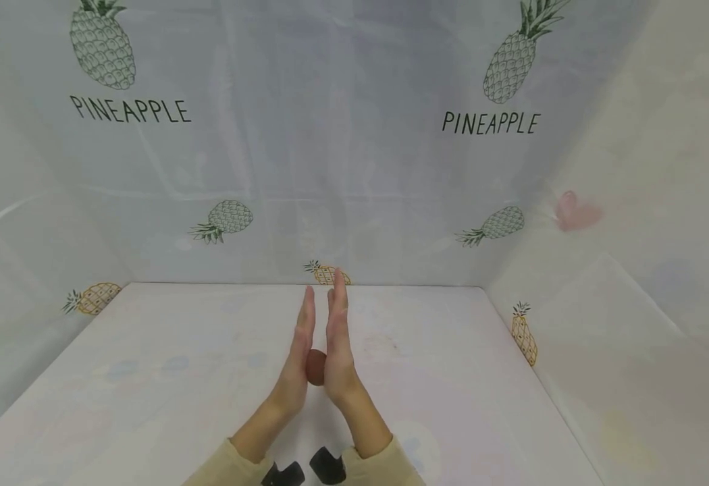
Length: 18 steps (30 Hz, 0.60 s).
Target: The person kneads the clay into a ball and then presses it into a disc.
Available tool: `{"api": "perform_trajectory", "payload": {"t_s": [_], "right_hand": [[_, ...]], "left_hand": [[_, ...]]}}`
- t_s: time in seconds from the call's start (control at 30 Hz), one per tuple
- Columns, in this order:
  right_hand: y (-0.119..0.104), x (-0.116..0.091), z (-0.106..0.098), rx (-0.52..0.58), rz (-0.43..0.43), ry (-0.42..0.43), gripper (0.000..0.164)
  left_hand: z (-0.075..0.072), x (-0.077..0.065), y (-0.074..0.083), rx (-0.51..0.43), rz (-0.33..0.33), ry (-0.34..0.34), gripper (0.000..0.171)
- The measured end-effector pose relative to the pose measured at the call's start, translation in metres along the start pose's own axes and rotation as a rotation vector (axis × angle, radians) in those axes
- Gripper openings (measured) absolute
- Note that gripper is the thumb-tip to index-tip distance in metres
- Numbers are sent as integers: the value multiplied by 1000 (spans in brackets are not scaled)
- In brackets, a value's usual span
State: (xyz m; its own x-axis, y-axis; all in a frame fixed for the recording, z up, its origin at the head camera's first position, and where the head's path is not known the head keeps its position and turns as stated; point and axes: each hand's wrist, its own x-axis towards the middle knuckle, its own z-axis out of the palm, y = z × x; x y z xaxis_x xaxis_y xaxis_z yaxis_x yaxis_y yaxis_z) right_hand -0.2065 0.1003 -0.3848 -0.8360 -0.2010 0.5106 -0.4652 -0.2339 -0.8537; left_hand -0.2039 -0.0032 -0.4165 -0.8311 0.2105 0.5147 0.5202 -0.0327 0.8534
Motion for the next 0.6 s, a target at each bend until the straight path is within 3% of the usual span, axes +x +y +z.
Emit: {"api": "perform_trajectory", "payload": {"t_s": [0.33,0.6], "right_hand": [[4,3,-8,30,9,22,64],[9,4,-10,49,23,58,62]], "left_hand": [[8,-5,9,5,55,-2,58],[12,-8,13,-56,34,0,61]]}}
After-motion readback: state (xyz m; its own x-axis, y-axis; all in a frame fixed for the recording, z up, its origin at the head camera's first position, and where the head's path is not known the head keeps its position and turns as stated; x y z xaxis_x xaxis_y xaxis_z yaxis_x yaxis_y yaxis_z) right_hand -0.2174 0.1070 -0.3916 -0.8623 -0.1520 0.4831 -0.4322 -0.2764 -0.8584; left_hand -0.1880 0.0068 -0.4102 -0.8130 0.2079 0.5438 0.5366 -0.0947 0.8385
